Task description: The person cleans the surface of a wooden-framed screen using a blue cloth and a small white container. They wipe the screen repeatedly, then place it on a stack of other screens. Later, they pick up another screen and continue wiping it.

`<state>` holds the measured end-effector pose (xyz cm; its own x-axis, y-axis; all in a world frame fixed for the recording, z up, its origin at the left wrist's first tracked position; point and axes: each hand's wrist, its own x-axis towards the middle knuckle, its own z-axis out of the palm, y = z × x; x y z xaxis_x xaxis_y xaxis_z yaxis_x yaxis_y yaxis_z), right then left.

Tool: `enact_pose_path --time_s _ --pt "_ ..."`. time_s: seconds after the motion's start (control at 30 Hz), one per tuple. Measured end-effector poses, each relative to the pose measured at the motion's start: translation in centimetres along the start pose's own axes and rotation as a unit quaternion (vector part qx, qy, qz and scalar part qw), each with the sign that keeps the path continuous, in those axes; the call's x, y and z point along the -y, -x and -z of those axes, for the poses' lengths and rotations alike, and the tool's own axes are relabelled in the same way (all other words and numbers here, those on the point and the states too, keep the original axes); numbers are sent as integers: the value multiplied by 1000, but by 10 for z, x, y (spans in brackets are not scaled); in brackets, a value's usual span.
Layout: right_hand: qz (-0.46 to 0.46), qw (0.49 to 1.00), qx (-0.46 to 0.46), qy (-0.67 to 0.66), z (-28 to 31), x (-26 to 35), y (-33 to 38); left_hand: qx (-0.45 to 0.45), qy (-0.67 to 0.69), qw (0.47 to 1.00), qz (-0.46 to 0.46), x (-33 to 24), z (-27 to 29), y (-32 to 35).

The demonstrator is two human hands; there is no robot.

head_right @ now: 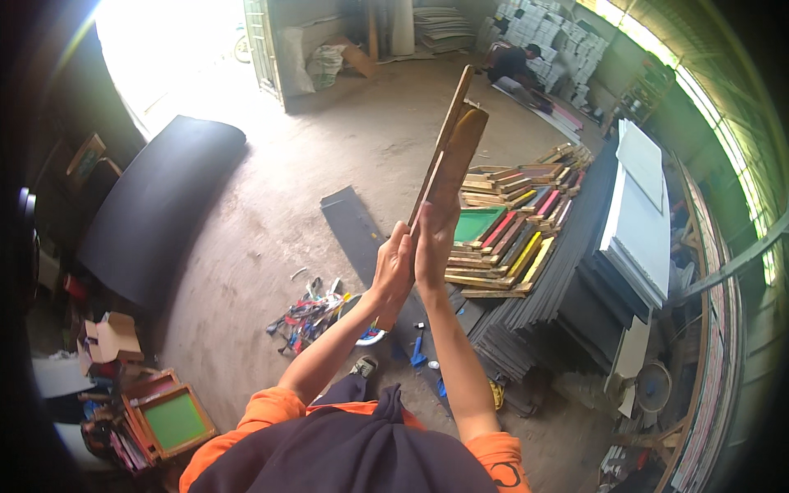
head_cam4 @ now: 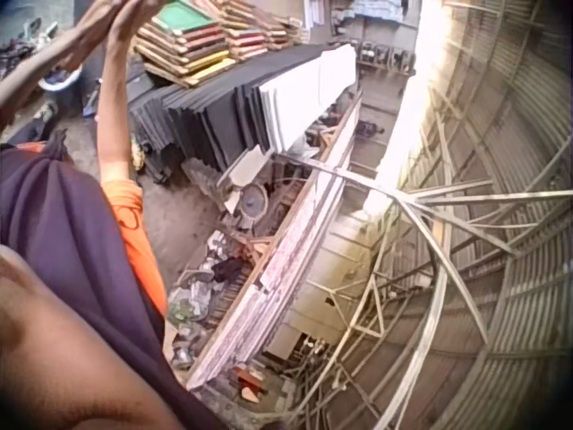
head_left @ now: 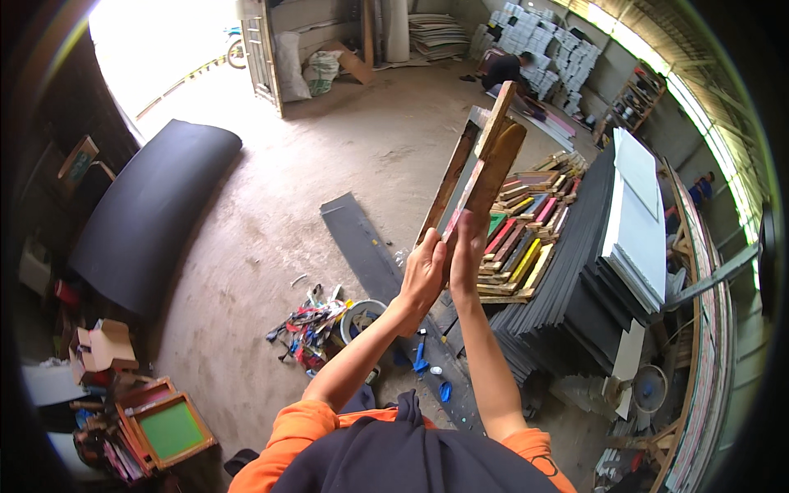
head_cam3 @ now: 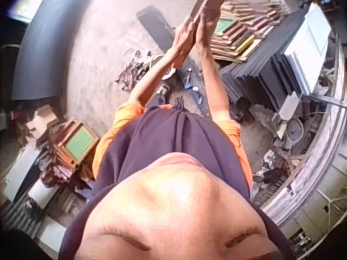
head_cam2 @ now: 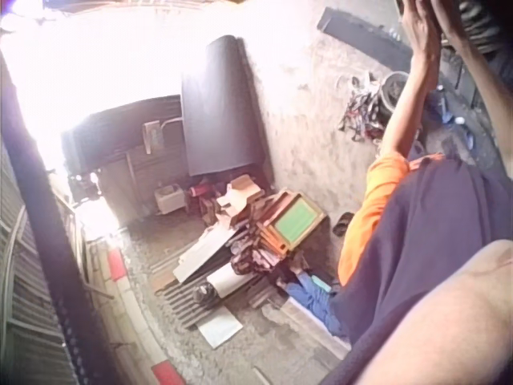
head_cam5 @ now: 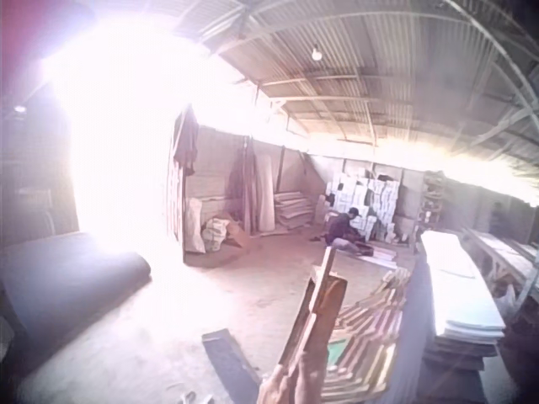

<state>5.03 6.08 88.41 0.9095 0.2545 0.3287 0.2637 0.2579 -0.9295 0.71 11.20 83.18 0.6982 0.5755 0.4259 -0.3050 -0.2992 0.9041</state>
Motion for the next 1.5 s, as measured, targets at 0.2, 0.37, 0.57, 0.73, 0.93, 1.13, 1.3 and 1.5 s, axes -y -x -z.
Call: enact_pose_path --time_s 0.2,0.37,0.57,0.73,0.93,1.13,1.3,1.5 --pt "15 997 -39 65 18 23 44 -34 -91 995 18 -35 -4 51" --pt "75 994 -42 60 35 16 79 -51 -233 971 -22 -56 5 95" --pt "47 998 7 32 24 7 109 -25 -159 987 -12 -64 41 112" --pt "20 994 109 1 3 3 129 -160 -127 979 4 -58 102 106" --pt "-12 972 208 -112 -43 5 118 -391 -329 860 14 3 240 89" --pt "-86 939 301 -140 -154 -31 117 -373 -61 914 150 41 406 84" --pt "-73 926 338 -151 -312 -80 143 -342 106 902 242 60 575 94" --pt "-75 925 372 14 -456 -92 153 -366 169 885 234 29 693 98"
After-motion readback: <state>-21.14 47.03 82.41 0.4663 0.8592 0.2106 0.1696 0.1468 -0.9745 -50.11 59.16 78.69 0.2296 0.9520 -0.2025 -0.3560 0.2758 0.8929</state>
